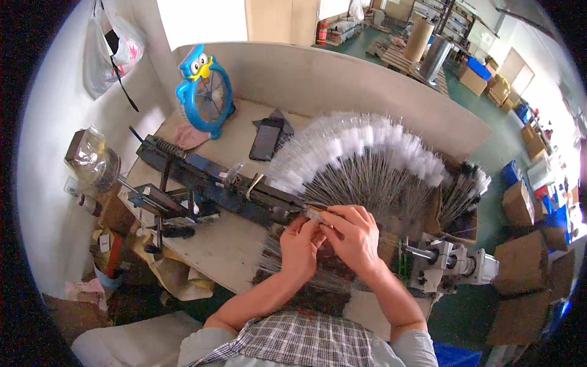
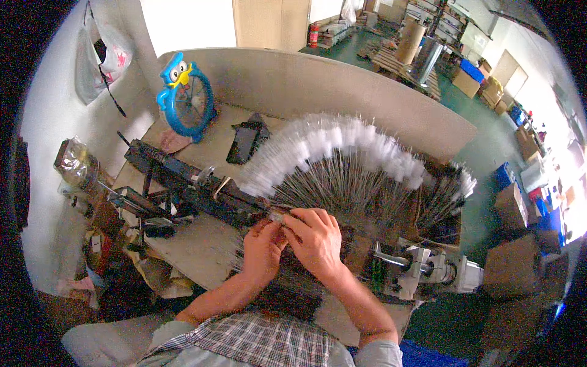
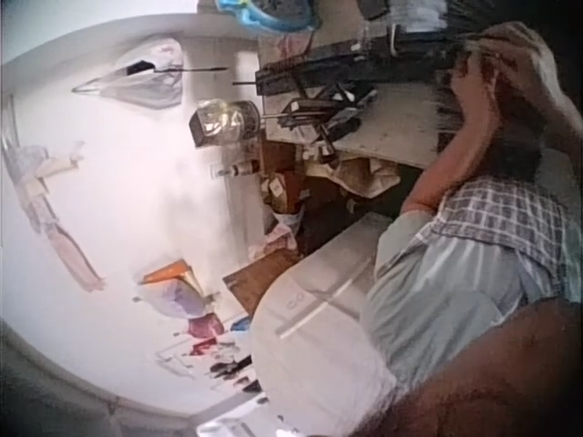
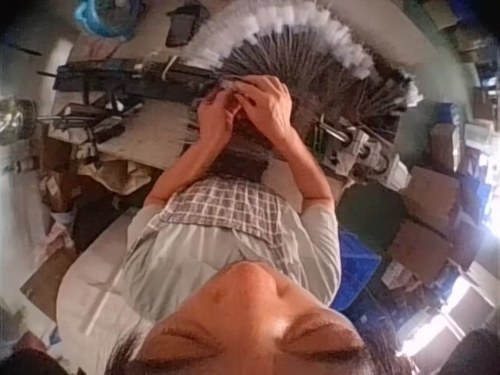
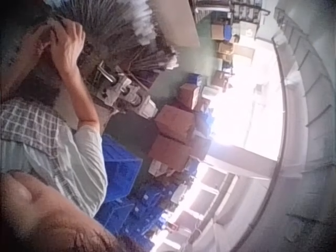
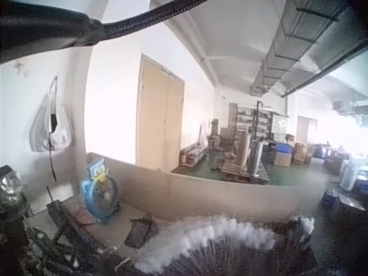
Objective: Manually assembling and processing bottle brushes using a mechanical station.
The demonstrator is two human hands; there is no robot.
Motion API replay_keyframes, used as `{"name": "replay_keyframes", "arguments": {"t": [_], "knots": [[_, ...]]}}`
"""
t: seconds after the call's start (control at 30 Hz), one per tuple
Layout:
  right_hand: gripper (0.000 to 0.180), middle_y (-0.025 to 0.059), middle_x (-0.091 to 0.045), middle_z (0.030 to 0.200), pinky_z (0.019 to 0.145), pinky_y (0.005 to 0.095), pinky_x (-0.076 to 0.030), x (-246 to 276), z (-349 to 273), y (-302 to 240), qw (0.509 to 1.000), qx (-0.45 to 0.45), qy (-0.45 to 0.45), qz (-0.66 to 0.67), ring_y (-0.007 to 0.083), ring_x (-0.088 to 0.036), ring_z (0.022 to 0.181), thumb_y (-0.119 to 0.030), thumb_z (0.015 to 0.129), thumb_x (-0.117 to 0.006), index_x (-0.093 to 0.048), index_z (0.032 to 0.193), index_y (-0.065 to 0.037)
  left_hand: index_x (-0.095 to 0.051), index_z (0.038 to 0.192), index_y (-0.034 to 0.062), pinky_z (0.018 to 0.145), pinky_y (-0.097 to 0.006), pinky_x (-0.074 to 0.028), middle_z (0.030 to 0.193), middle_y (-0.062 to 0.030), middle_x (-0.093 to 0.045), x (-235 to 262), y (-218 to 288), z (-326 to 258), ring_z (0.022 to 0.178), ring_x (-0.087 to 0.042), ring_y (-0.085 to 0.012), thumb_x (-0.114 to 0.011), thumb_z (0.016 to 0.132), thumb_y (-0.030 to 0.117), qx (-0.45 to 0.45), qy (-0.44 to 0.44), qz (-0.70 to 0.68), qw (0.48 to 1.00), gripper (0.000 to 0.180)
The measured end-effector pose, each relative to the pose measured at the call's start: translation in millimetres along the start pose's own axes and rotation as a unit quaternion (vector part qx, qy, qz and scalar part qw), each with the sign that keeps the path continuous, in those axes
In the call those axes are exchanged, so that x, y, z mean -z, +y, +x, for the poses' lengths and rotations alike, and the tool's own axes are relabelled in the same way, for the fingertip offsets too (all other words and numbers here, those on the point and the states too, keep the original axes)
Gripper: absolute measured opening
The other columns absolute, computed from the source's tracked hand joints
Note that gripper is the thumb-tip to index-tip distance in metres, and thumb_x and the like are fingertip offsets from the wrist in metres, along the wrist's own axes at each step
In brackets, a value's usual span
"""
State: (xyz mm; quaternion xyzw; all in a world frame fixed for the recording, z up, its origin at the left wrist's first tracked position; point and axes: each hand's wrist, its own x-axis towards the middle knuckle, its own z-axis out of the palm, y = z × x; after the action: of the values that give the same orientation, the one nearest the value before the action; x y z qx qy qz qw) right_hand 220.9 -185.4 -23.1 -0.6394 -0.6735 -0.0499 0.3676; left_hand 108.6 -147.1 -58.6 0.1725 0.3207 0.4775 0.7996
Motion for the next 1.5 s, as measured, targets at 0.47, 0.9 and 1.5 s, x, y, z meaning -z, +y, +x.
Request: {"name": "replay_keyframes", "arguments": {"t": [0.47,0.9,1.5], "knots": [[0.027,0.0014,-0.062,0.096,0.077,0.0361,-0.045,0,0,2,1.000,-0.010,0.003,-0.002,0.0229,-0.057,0.090,-0.018,0.067,-0.070,-0.066,0.093,-0.012,-0.056,0.094,-0.0015,0.074,-0.029,-0.049,0.086,-0.0086,-0.060,2,1,0,0.083,-0.061,-0.0180,-0.049,0.088,0.014,0.010,-0.020,-0.052,0.998,0.017],[0.025,-0.0003,-0.063,0.094,0.074,0.0349,-0.044,-6,1,-6,0.999,-0.007,0.027,-0.034,0.0208,-0.057,0.089,-0.021,0.068,-0.070,-0.067,0.092,-0.014,-0.055,0.097,-0.0003,0.074,-0.029,-0.050,0.092,-0.0073,-0.059,5,-1,-2,0.082,-0.059,-0.0162,-0.047,0.090,0.015,0.009,-0.023,-0.050,0.998,0.018],[0.019,0.0011,-0.062,0.086,0.073,0.0353,-0.044,23,-3,3,0.996,-0.016,-0.005,-0.085,0.0211,-0.057,0.084,-0.019,0.070,-0.068,-0.066,0.087,-0.011,-0.050,0.104,0.0017,0.086,-0.037,-0.046,0.101,-0.0109,-0.056,0,10,2,0.094,-0.056,-0.0231,-0.041,0.093,0.032,0.067,-0.028,-0.094,0.993,0.033]]}}
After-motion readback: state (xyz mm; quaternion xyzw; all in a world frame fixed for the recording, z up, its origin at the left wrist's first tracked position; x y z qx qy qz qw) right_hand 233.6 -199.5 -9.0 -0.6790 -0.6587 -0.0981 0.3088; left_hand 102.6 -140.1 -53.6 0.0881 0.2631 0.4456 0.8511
